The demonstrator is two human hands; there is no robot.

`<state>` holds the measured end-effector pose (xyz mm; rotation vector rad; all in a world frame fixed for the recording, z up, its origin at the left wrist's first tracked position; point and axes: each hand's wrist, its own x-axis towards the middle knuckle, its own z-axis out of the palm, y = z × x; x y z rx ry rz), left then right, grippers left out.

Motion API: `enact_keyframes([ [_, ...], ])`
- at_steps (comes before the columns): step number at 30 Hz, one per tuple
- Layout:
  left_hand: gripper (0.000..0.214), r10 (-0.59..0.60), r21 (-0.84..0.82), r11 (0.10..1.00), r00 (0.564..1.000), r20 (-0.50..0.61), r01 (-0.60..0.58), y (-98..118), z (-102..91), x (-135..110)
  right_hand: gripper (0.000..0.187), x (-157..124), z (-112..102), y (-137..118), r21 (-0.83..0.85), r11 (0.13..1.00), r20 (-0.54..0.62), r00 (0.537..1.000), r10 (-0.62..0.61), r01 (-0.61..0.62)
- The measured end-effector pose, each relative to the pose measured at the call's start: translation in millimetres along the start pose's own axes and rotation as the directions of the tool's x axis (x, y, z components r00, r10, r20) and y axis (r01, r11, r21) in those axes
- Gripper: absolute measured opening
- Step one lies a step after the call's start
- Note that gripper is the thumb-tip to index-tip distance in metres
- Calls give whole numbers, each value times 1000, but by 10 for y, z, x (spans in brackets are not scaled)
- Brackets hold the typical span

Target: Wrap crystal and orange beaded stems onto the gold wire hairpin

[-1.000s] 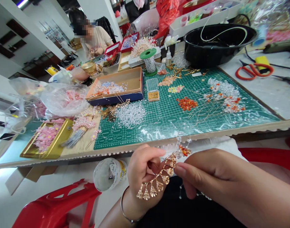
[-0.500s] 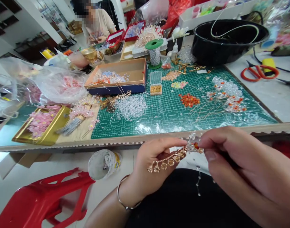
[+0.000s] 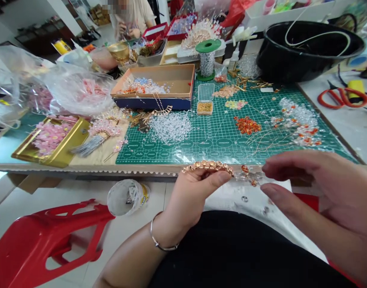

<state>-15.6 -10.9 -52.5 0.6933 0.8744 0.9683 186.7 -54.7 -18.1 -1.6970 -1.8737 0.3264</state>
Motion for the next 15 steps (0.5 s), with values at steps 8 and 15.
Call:
enact_keyframes([
  [8,20,-26,-71,997,1000,-17,25,9,-5,6,22,72,108,106,100,995,142,989,-36,22],
  [15,16,-29,-114,993,999,13,31,-2,-21,-6,29,157,176,160,326,926,354,933,67,-190],
])
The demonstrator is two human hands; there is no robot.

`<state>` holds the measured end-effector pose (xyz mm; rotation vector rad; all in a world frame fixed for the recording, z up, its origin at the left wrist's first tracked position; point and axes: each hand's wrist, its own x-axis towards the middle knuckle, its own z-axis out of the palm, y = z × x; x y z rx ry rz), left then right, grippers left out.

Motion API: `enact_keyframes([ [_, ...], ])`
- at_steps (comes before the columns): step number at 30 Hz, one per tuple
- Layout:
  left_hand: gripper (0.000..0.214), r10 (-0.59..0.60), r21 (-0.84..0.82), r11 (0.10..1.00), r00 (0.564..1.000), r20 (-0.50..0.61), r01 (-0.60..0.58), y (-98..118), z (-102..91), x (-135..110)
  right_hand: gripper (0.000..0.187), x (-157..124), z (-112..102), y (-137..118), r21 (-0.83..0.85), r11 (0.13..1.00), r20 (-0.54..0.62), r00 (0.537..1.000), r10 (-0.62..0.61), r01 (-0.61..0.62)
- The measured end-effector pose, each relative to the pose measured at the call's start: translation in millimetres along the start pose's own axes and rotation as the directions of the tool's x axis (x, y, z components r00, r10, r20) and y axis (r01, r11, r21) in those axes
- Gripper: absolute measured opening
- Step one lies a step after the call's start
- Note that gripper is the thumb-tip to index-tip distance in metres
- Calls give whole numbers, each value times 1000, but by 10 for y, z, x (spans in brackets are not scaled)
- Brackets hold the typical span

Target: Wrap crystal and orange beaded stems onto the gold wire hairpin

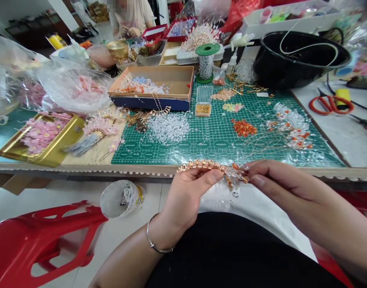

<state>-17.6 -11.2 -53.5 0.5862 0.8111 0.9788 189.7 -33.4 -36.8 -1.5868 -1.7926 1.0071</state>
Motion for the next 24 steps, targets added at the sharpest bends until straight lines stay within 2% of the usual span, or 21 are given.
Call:
enact_keyframes([
  [2,17,21,36,999,1000,-13,-20,-21,-24,-3,35,-21,-12,10,38,996,-4,997,75,-75],
  [4,17,53,109,993,998,-35,-49,-50,-54,-3,39,-50,-33,-11,48,995,-32,995,93,-92],
  [7,17,109,272,958,993,-40,-94,-85,-91,1,41,-92,-70,-114,-61,994,-25,996,84,-85],
  [10,13,207,443,878,978,-7,-182,-84,-85,2,35,-124,-94,-252,-285,959,-107,993,-49,17],
  [13,12,277,549,793,959,63,-265,-57,-37,-8,22,-140,-92,-347,-418,886,-148,948,-282,199],
  [15,12,278,569,772,955,98,-283,-45,-6,-19,16,-139,-76,-376,-463,841,-138,915,-379,279],
  [20,18,201,566,797,976,79,-210,-53,15,-41,15,-92,-7,-387,-540,778,-83,899,-430,322],
  [24,16,185,501,829,967,173,-248,-32,16,-41,22,-30,14,-339,-543,770,-43,904,-425,336],
])
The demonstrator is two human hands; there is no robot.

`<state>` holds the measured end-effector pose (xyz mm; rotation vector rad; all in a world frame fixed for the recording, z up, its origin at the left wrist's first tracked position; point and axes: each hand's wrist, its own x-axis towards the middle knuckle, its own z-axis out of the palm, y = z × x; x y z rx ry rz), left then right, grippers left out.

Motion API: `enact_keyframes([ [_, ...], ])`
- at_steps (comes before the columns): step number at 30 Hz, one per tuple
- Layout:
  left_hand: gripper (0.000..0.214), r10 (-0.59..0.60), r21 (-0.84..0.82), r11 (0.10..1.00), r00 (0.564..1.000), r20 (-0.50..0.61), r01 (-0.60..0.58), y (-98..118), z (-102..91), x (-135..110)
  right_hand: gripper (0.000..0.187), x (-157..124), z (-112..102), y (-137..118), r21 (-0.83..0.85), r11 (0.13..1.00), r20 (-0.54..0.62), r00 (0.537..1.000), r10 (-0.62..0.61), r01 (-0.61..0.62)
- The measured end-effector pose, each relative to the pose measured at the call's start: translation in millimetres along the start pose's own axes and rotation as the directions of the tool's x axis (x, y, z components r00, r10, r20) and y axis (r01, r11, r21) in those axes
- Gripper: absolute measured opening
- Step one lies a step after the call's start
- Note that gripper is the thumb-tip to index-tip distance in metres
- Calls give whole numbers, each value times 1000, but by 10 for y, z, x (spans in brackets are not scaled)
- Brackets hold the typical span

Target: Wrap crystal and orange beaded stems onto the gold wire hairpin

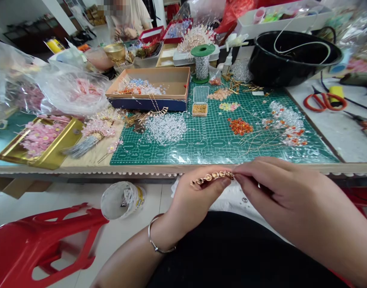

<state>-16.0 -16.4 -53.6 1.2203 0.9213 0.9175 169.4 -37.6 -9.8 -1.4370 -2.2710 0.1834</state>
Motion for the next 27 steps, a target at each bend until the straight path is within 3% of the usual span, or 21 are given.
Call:
enact_keyframes([
  [5,15,-102,-65,992,993,52,106,23,5,30,28,66,13,165,50,999,53,998,-22,19],
  [9,14,-186,-139,970,976,117,202,-18,-1,30,32,129,31,311,154,985,259,965,30,-72],
  [12,10,-274,-72,954,946,172,290,-73,-72,31,35,156,48,403,241,958,343,937,66,-156],
  [14,10,-309,-90,936,915,261,341,-112,-148,52,33,164,41,444,277,939,389,917,85,-205],
  [17,22,-299,-215,882,850,433,419,-173,-240,111,28,171,-2,461,266,894,502,844,191,-360],
  [19,27,-307,-250,828,779,547,502,-218,-251,147,26,175,-39,449,278,865,566,799,204,-418],
  [22,34,-314,-202,801,682,661,564,-293,-200,185,30,169,-88,426,339,842,612,778,142,-421],
  [24,34,-308,-143,848,694,651,510,-333,-171,226,33,150,-110,422,346,834,626,768,136,-429],
  [27,26,-301,-70,909,764,570,410,-323,-197,367,33,103,-109,440,282,862,646,748,154,-421],
])
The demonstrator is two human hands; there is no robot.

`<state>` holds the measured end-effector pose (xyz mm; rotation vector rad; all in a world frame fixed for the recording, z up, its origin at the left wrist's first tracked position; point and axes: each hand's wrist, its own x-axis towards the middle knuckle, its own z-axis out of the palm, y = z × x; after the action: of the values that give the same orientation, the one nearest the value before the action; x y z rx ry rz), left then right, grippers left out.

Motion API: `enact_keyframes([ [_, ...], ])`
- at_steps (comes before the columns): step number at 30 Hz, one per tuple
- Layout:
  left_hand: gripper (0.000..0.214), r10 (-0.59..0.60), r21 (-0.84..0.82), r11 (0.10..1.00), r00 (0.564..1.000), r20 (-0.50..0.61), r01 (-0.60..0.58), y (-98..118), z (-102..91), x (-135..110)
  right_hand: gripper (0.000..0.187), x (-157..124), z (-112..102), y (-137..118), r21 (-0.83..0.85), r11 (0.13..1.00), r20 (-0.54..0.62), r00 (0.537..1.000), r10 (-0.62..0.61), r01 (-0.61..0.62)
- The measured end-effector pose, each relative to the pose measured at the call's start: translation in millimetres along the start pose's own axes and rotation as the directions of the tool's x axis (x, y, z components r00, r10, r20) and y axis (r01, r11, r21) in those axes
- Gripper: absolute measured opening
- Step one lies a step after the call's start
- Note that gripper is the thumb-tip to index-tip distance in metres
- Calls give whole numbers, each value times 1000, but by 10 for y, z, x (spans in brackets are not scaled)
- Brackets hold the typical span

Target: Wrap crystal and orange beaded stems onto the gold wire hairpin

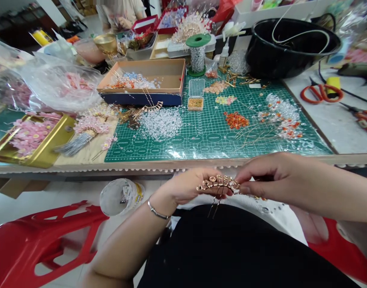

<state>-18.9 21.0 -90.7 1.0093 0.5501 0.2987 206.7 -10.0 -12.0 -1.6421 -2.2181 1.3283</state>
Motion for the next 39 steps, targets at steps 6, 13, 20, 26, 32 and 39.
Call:
enact_keyframes([
  [6,10,104,367,927,993,-49,-79,523,-41,80,23,30,92,127,-78,997,33,999,32,-30],
  [13,17,595,953,226,803,29,-202,559,348,-183,40,53,64,273,43,993,77,992,103,-106],
  [20,12,757,979,154,653,-28,-137,302,400,-330,34,53,112,263,88,989,64,991,117,-123],
  [26,13,765,979,119,644,15,-164,357,421,-403,33,68,76,270,114,983,53,989,138,-143],
  [32,11,751,991,-49,659,-43,121,331,488,-453,40,136,62,388,103,977,74,981,178,-185],
  [39,11,653,952,-281,751,95,124,235,575,-342,36,138,77,276,80,973,53,975,214,-217],
])
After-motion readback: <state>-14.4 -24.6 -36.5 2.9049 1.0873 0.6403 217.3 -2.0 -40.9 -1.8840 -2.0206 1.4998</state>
